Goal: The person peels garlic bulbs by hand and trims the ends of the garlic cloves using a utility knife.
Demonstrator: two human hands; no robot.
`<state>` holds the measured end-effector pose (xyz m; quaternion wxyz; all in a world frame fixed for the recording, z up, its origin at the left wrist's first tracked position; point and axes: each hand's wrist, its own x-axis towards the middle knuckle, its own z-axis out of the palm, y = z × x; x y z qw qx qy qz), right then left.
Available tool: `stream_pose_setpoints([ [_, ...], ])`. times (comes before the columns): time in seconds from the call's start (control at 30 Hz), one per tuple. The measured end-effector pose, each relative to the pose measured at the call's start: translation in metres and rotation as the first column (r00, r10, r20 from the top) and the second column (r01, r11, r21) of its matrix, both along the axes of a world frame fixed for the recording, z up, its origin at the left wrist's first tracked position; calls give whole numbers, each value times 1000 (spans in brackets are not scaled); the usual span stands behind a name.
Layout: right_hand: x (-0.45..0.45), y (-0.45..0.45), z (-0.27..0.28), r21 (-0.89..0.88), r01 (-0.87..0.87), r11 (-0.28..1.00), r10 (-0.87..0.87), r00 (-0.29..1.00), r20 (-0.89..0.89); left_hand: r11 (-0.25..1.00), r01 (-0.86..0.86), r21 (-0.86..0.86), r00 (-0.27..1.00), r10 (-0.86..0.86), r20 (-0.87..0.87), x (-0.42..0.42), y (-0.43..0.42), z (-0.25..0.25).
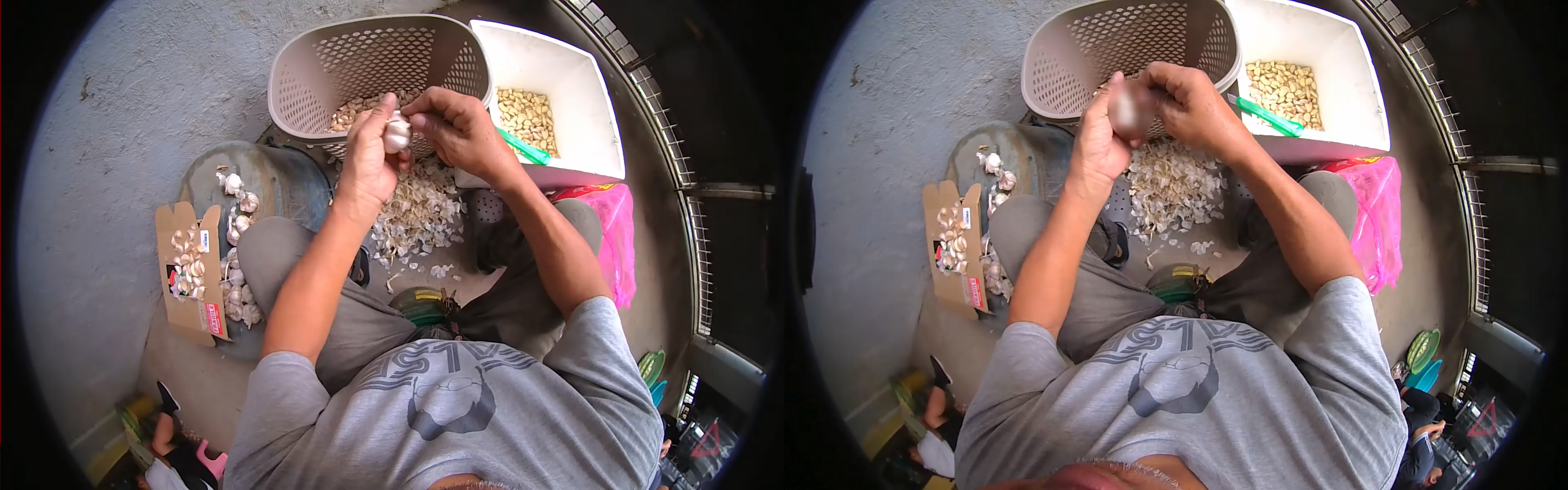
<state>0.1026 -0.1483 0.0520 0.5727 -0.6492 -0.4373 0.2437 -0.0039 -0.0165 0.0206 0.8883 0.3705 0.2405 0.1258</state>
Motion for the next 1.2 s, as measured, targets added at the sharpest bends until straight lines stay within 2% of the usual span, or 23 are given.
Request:
stream_pose_setpoints([
  [0.07,0,2,2,38,-22,999,25,995,-94,988,6,-152,1000,-7,-4,0,8,-3],
  [0.13,6,1,1,24,-149,989,150,951,-270,977,3,-212,1000,-4,-3,-1,9,-1],
  [0.17,15,-4,3,-15,-265,964,236,879,-415,971,3,-241,1000,-4,-4,-1,10,0],
  [0.23,26,-11,10,-132,-402,906,295,824,-483,969,31,-246,999,-23,38,-1,16,-5],
  [0.3,31,-12,17,-323,-411,853,303,892,-334,965,53,-256,996,-32,86,-2,21,-4],
  [0.33,32,-9,17,-480,-257,839,330,941,73,963,62,-263,993,-33,115,-3,22,-2],
  [0.37,28,-8,14,-382,-194,904,268,952,150,960,72,-271,989,-33,143,-4,23,1],
  [0.43,15,-8,7,-159,-70,985,112,955,274,977,37,-212,997,-21,77,-4,19,4],
  [0.47,12,-5,6,-230,-10,973,53,983,178,983,24,-182,999,-17,41,-4,16,5],
  [0.57,4,2,-3,-92,-13,996,31,980,196,988,87,-127,995,-81,53,-3,8,-1],
  [0.6,5,2,-3,-160,-15,987,32,994,105,991,109,-77,992,-103,73,-3,8,-2],
  [0.7,14,0,9,-175,-116,978,83,979,-185,972,6,236,1000,-10,12,0,8,-3],
  [0.73,12,-1,12,-164,-154,974,125,977,-174,945,-37,324,999,23,46,1,6,-3],
  [0.8,6,0,7,-109,-171,979,173,985,10,864,-131,486,989,81,123,5,1,-3],
  [0.83,2,1,5,-83,-181,980,189,977,103,891,-121,438,989,71,130,4,1,-3],
  [0.87,-1,0,5,-89,-168,982,161,984,-79,915,-108,388,989,59,136,3,3,-3],
  [0.93,1,0,2,-83,-91,992,81,991,-109,960,-96,264,979,42,201,2,7,-3],
  [1.07,5,4,-3,-3,8,1000,-9,972,-234,912,-59,407,973,-38,226,-1,4,11],
  [1.17,10,6,-12,33,7,999,1,973,-231,823,-184,537,965,48,257,4,-4,6],
  [1.2,11,6,-13,54,-13,998,26,970,-242,816,-159,556,973,33,229,2,-1,4],
])
